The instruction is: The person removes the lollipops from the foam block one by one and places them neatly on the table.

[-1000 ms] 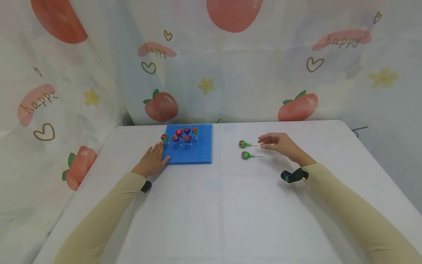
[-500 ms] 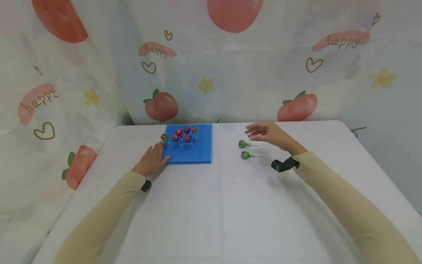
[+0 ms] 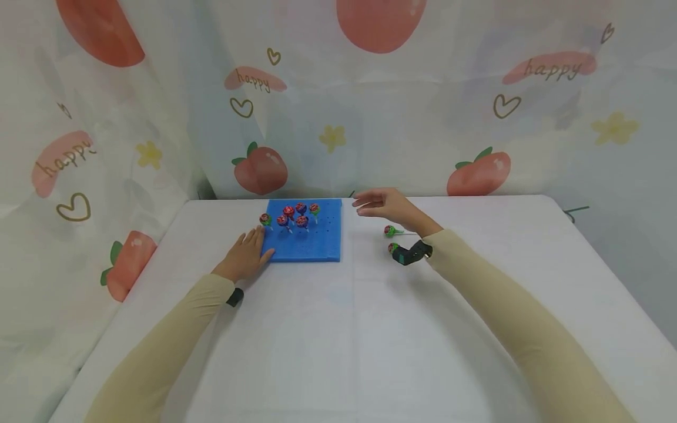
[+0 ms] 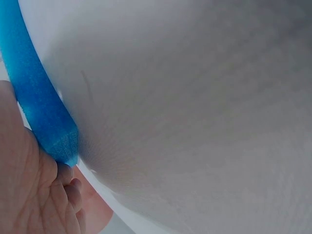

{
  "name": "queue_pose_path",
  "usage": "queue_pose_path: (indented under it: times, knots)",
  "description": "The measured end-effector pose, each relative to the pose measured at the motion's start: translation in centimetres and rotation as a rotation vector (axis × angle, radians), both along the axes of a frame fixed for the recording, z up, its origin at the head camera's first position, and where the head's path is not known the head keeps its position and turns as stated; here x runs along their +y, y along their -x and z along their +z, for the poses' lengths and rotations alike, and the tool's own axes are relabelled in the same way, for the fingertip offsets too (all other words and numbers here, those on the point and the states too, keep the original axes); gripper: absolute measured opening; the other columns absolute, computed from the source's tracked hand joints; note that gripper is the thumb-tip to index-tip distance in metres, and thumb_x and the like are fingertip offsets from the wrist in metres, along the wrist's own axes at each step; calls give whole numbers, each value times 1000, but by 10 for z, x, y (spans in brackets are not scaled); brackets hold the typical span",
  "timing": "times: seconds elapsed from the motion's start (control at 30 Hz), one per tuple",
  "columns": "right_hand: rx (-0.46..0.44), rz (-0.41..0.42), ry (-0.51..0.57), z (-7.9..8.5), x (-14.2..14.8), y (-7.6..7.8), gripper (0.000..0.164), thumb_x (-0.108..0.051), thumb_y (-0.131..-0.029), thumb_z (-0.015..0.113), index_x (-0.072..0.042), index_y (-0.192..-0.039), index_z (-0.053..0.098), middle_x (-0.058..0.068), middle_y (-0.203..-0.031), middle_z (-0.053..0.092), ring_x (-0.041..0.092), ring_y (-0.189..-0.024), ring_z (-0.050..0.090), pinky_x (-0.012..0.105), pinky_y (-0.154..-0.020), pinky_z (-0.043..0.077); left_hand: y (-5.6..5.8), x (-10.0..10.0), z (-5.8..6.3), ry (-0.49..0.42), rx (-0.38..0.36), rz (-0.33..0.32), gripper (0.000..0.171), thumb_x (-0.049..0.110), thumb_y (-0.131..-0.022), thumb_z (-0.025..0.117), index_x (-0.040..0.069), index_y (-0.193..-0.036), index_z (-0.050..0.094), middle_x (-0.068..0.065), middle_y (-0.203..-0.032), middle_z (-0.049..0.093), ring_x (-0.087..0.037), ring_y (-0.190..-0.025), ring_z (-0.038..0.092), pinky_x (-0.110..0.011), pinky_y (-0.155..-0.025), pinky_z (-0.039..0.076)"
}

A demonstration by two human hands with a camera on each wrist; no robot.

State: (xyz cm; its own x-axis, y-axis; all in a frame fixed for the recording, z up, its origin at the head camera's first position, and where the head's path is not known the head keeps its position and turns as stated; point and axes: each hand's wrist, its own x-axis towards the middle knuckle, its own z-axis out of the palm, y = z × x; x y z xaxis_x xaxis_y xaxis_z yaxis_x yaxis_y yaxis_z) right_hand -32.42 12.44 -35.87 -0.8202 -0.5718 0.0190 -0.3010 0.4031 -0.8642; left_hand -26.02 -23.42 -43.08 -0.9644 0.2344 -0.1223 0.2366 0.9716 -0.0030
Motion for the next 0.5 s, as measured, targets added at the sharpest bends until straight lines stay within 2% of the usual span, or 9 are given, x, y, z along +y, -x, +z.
queue_pose_path:
  times: [0.3,0.5]
  knots:
    - [-93,12,134,-19,-41,11,45,-15,-91,61,-2,-133,50,22,-134,53,32,-120,56,46,-103,44,0,0,-2,-2,4,1,70,38,-100,38,-11,-145,16,-26,-153,19,-40,-143,19,-52,-117,16]
    - [-120,-20,141,-37,-58,17,47,-17,-91,62,-1,-133,49,18,-133,55,31,-121,55,44,-104,44,1,0,-3,-8,2,13,71,39,-100,37,-11,-146,15,-25,-154,18,-39,-144,18,-51,-118,15]
